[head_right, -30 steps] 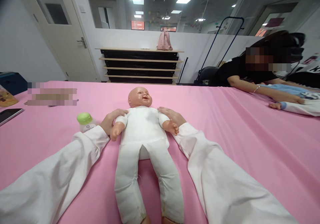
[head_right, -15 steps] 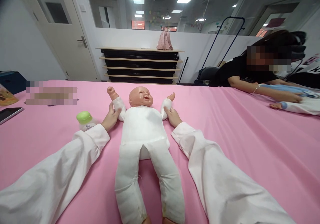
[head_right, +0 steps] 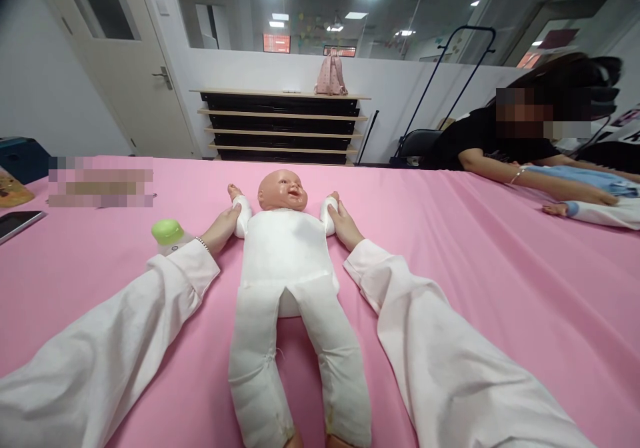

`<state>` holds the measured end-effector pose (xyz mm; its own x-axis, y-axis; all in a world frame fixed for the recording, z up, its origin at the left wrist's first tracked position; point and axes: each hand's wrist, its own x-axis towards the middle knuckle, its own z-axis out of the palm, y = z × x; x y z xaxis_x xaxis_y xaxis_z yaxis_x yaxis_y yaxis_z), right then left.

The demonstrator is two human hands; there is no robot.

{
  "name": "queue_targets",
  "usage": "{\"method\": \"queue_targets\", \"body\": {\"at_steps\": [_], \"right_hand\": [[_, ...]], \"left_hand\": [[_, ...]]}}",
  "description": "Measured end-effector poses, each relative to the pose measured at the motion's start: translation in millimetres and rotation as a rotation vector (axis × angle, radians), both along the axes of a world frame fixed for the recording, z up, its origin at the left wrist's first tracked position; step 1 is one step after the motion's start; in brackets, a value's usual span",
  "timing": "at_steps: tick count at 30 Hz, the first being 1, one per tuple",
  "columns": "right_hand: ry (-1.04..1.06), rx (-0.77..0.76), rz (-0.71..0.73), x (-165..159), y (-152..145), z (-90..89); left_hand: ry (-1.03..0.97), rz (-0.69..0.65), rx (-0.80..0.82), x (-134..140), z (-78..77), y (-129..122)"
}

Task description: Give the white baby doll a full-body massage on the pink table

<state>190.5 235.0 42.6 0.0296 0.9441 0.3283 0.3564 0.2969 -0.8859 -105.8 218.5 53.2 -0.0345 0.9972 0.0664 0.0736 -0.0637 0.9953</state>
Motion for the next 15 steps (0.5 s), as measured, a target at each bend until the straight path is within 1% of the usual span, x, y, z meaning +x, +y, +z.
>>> {"method": "queue_targets", "body": {"at_steps": [3,5,7,11,13,15], "right_hand": [[0.116,-0.024,-0.043,-3.9,-9.3,3.4],[0.131,0.013,-0.035,-4.6,-16.8,6.2],[0.051,0.089,-0.016,-2.0,-24.1,8.3],[-0.28,0.22,-0.001,10.8,-35.0,10.3],[-0.384,0.233,0.038,16.9,-37.9,10.9],[-0.395,0.195,0.07,19.9,-38.6,11.1]], "left_hand": [[0.009,0.064,0.044,0.5,-2.0,-3.8],[0.026,0.102,0.089,-0.4,-3.7,-7.5],[0.088,0.112,0.156,-2.6,-4.2,-12.4],[0.329,0.056,0.372,-8.0,1.0,-25.4],[0.436,0.002,0.526,-10.3,5.4,-31.9],[0.514,-0.095,0.664,-12.1,9.6,-37.4]]}}
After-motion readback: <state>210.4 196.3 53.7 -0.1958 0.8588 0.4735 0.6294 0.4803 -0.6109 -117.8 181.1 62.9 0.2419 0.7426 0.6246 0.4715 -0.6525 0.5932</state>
